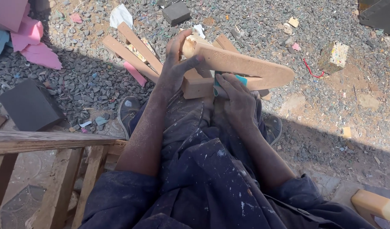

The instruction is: Sanding various wooden furniture components by hand using sandpaper to smooth surfaces and edges.

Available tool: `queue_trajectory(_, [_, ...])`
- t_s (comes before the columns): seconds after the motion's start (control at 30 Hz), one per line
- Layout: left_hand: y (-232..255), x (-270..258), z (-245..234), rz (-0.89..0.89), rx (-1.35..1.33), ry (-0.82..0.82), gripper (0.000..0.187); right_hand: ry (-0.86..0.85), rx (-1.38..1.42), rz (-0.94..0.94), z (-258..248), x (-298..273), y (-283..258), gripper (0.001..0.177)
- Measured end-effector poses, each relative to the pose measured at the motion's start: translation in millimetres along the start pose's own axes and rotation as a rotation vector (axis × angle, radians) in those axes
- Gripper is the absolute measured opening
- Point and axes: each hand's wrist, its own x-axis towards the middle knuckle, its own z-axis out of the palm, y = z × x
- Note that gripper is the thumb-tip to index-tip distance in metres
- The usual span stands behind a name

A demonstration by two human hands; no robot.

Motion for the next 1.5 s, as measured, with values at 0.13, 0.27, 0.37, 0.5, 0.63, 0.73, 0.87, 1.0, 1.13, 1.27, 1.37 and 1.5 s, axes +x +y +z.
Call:
queue_trajectory(0.13, [-2.7, 17.4, 4.4, 0.033, 0.094, 0.059, 0.091, 0.086, -0.035, 0.110, 7.8, -8.4, 42.9, 0.046])
queue_trajectory(0.27, [-20.3, 36.4, -2.1, 0.007, -0.185, 0.008, 0.084, 0.069, 0.010, -0.063, 9.7, 2.5, -38.8, 0.052])
queue_trajectory(0.37, [-22.4, 36.2, -6.8, 0.017, -0.117, -0.006, 0.079, 0.014, 0.002, -0.200, 17.5, 2.1, -55.8, 0.054])
queue_trajectory(0.5, [3.3, 28.8, -4.0, -0.019, -0.266, -0.043, 0.085, 0.021, 0.092, 0.025, -11.9, 1.9, -40.0, 0.050])
queue_trajectory(0.63, [-8.7, 28.2, 1.1, 0.035, -0.081, 0.031, 0.087, 0.142, -0.041, 0.154, 2.7, -7.0, 48.9, 0.036])
queue_trajectory(0.73, [-19.5, 32.5, 5.3, -0.024, -0.139, 0.076, 0.081, 0.111, -0.133, 0.231, 8.1, -3.7, 20.4, 0.033])
queue_trajectory(0.87, [-0.2, 21.4, 8.4, -0.036, -0.057, 0.065, 0.085, 0.030, -0.073, 0.004, 7.1, 1.4, -39.9, 0.053])
queue_trajectory(1.0, [-2.4, 19.3, 3.4, 0.021, 0.115, 0.063, 0.083, 0.048, -0.123, 0.009, 2.8, 2.2, 1.1, 0.050])
queue_trajectory(1.13, [13.2, 15.0, 14.4, -0.045, 0.112, 0.065, 0.090, 0.150, -0.150, 0.234, -0.3, -2.4, 77.2, 0.032])
queue_trajectory(1.27, [19.1, 17.0, 22.5, -0.088, -0.121, 0.095, 0.085, 0.090, -0.200, 0.135, 5.8, -3.1, 41.0, 0.042])
queue_trajectory(1.37, [10.7, 16.9, 21.9, -0.077, -0.021, 0.109, 0.085, 0.019, -0.159, 0.033, 4.5, -3.0, -8.2, 0.054])
queue_trajectory(1.5, [12.0, 12.9, 17.9, -0.048, 0.104, 0.107, 0.087, 0.082, -0.107, 0.001, 10.2, -3.7, 29.5, 0.069])
